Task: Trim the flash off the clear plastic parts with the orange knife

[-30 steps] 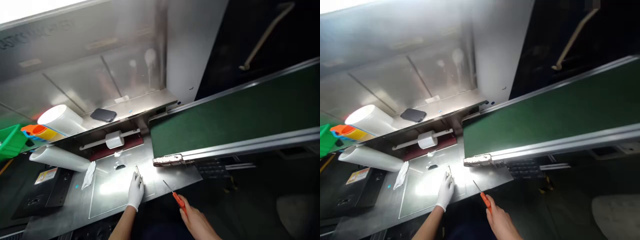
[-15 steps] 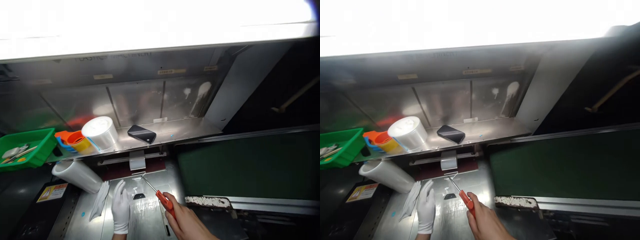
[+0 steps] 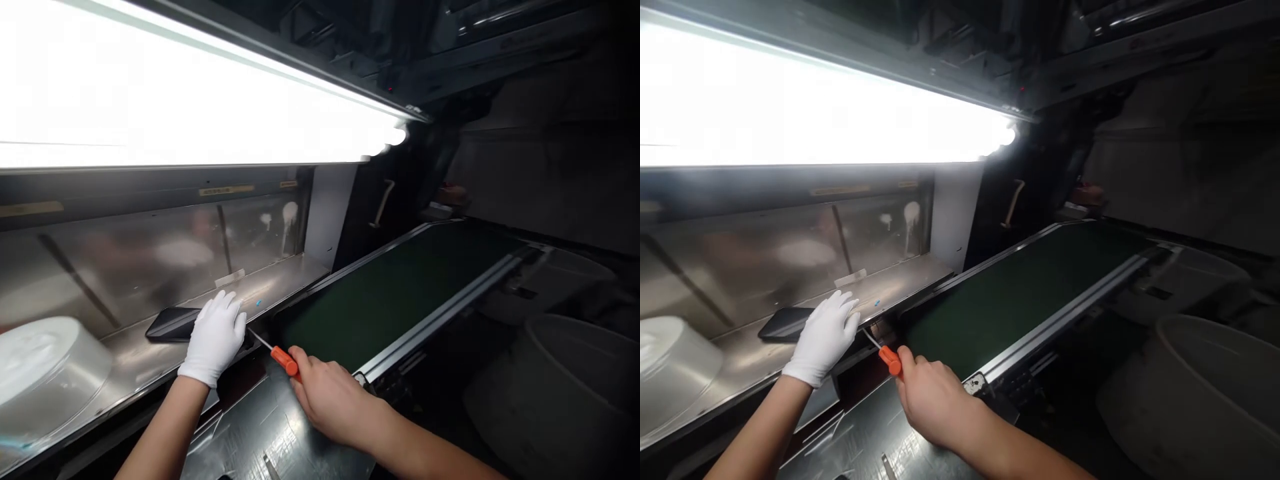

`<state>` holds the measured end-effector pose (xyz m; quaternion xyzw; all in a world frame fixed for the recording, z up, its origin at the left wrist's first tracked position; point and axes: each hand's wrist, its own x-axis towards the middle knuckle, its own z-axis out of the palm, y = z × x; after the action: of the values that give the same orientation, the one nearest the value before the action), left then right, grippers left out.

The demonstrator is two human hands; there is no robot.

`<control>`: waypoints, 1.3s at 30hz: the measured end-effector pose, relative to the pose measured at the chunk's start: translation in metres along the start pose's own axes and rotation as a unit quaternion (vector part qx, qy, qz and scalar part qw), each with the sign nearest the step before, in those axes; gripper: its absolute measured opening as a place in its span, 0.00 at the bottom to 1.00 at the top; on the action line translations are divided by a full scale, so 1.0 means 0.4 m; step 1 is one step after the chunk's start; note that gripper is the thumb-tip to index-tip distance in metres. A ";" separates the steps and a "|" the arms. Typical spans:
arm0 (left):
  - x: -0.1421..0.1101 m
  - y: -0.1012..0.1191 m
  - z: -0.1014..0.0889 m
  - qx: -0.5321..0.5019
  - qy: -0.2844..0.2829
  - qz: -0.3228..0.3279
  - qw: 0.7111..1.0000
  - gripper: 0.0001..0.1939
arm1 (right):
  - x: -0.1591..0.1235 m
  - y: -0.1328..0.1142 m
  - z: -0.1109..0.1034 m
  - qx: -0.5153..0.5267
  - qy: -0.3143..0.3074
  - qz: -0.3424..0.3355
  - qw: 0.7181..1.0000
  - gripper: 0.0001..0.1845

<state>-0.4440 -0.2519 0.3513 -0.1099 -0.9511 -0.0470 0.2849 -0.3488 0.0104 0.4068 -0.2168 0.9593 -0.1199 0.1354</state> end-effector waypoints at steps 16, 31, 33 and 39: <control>-0.011 -0.007 0.035 -0.022 -0.078 -0.002 0.997 0.19 | 0.037 0.165 0.001 0.000 0.074 0.160 0.984 0.15; -0.026 -0.032 0.033 -0.036 -0.057 0.006 0.998 0.17 | 0.109 0.170 -0.105 0.003 0.064 0.181 0.981 0.12; -0.031 -0.031 0.034 -0.041 -0.053 0.005 0.998 0.17 | 0.140 0.176 -0.115 0.001 0.066 0.183 0.981 0.12; -0.047 -0.043 0.031 -0.043 -0.040 0.005 0.998 0.17 | 0.159 0.246 -0.168 0.001 0.089 0.229 0.969 0.14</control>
<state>-0.4393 -0.2700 0.3301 -0.1282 -0.9583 -0.0825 0.2417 -0.4627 0.0797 0.4280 0.0199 0.9914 -0.1058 0.0740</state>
